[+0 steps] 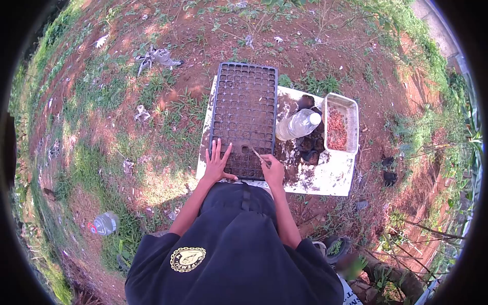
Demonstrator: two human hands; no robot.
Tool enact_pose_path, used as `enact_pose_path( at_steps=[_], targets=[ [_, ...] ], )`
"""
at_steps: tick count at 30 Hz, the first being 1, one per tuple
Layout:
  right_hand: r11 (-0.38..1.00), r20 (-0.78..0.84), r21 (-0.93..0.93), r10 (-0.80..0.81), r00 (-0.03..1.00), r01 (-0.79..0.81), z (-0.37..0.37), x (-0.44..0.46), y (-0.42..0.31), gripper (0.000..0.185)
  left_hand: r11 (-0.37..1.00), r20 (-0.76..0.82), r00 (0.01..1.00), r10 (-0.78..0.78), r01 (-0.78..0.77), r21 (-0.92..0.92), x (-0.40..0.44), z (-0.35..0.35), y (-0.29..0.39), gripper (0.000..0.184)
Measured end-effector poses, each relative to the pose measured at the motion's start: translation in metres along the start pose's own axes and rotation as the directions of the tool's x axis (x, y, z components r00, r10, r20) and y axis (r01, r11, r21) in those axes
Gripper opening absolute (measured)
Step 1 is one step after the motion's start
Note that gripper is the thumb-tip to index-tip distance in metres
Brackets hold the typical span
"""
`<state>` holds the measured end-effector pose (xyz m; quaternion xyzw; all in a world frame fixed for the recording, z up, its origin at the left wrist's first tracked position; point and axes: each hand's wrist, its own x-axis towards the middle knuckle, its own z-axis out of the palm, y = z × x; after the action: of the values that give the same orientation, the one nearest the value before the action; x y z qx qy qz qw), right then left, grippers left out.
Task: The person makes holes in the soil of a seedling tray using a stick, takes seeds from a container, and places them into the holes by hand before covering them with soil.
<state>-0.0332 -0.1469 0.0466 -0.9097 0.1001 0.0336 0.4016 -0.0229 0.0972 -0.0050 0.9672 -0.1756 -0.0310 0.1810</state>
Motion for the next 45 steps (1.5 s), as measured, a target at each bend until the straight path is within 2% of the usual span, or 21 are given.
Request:
enact_pose_path(
  at_steps=[3, 4, 7, 8, 10, 11, 16, 18, 20, 22, 24, 26, 30, 32, 34, 35, 36, 38, 39, 43, 45],
  targets=[
    [0.950, -0.118, 0.311, 0.078, 0.990, -0.037, -0.010, -0.016, 0.028, 0.020, 0.999, 0.019, 0.999, -0.027, 0.028, -0.033, 0.000, 0.005, -0.002, 0.149],
    [0.951, -0.125, 0.284, 0.162, 0.979, -0.122, -0.018, -0.020, 0.030, 0.020, 0.999, 0.030, 0.999, -0.032, 0.033, -0.033, 0.001, 0.005, -0.002, 0.149],
    [0.901, -0.241, 0.374, 0.323, 0.915, -0.220, -0.013, -0.026, 0.065, 0.019, 1.000, 0.057, 0.998, -0.008, 0.009, -0.030, 0.000, 0.000, 0.000, 0.148],
    [0.922, -0.264, 0.284, 0.341, 0.902, -0.265, -0.010, -0.026, 0.078, 0.019, 0.999, 0.072, 0.997, -0.026, 0.029, -0.040, 0.001, -0.001, 0.000, 0.148],
    [0.937, -0.287, 0.275, 0.293, 0.912, -0.214, 0.000, -0.023, 0.100, 0.018, 0.998, 0.087, 0.996, -0.026, 0.030, -0.051, 0.001, -0.002, 0.000, 0.149],
    [0.960, -0.338, 0.245, 0.219, 0.915, -0.139, 0.004, -0.023, 0.106, 0.018, 0.999, 0.093, 0.995, -0.033, 0.037, -0.036, 0.001, -0.002, 0.000, 0.149],
    [0.973, -0.441, 0.172, 0.215, 0.871, -0.153, 0.014, -0.011, 0.100, 0.015, 0.998, 0.142, 0.988, -0.058, 0.055, 0.021, 0.001, -0.005, 0.001, 0.149],
    [0.984, -0.481, -0.010, 0.150, 0.864, -0.176, 0.013, -0.011, 0.098, 0.016, 0.998, 0.148, 0.988, -0.048, 0.043, 0.039, 0.002, -0.006, 0.001, 0.148],
    [0.977, -0.488, 0.035, 0.199, 0.850, -0.208, 0.009, -0.010, 0.089, 0.015, 0.997, 0.177, 0.981, -0.075, 0.068, 0.042, 0.003, -0.009, 0.003, 0.149],
    [0.987, -0.558, -0.035, 0.112, 0.822, -0.158, 0.002, -0.008, 0.084, 0.013, 0.997, 0.186, 0.980, -0.074, 0.067, 0.047, 0.004, -0.011, 0.005, 0.149],
    [0.984, -0.539, 0.048, 0.170, 0.825, -0.171, -0.016, -0.007, 0.083, 0.012, 0.992, 0.223, 0.968, -0.116, 0.100, 0.084, 0.004, -0.012, 0.007, 0.150],
    [0.995, -0.678, 0.059, 0.101, 0.729, -0.083, -0.047, 0.005, 0.085, 0.012, 0.992, 0.223, 0.969, -0.104, 0.086, 0.087, 0.004, -0.011, 0.007, 0.150],
    [0.970, -0.812, 0.086, 0.200, 0.549, -0.226, -0.118, 0.043, 0.118, 0.014, 0.991, 0.238, 0.963, -0.129, 0.115, 0.073, 0.005, -0.015, 0.011, 0.149],
    [0.955, -0.770, 0.012, 0.198, 0.607, -0.297, -0.151, 0.063, 0.150, 0.016, 0.989, 0.261, 0.955, -0.141, 0.125, 0.074, 0.007, -0.019, 0.013, 0.149],
    [0.964, -0.721, 0.010, 0.191, 0.666, -0.265, -0.175, 0.082, 0.170, 0.017, 0.989, 0.252, 0.957, -0.145, 0.129, 0.076, 0.007, -0.020, 0.016, 0.149],
    [0.937, -0.659, -0.027, 0.245, 0.711, -0.348, -0.184, 0.092, 0.179, 0.016, 0.986, 0.257, 0.953, -0.158, 0.141, 0.086, 0.007, -0.020, 0.018, 0.151],
    [0.938, -0.659, -0.024, 0.245, 0.711, -0.345, -0.191, 0.101, 0.183, 0.016, 0.984, 0.260, 0.950, -0.171, 0.151, 0.096, 0.007, -0.020, 0.019, 0.153],
    [0.886, -0.505, -0.215, 0.259, 0.824, -0.410, -0.201, 0.115, 0.191, 0.015, 0.984, 0.252, 0.953, -0.170, 0.150, 0.096, 0.007, -0.018, 0.018, 0.153],
    [0.858, -0.448, -0.363, 0.181, 0.875, -0.363, -0.202, 0.121, 0.199, 0.015, 0.985, 0.247, 0.954, -0.167, 0.149, 0.092, 0.007, -0.019, 0.018, 0.153],
    [0.891, -0.479, -0.333, 0.121, 0.869, -0.308, -0.193, 0.134, 0.224, 0.015, 0.979, 0.279, 0.939, -0.201, 0.181, 0.098, 0.008, -0.022, 0.020, 0.149],
    [0.887, -0.550, -0.312, 0.125, 0.826, -0.341, -0.194, 0.142, 0.229, 0.012, 0.975, 0.270, 0.939, -0.213, 0.186, 0.122, 0.009, -0.021, 0.022, 0.149]
  ],
)
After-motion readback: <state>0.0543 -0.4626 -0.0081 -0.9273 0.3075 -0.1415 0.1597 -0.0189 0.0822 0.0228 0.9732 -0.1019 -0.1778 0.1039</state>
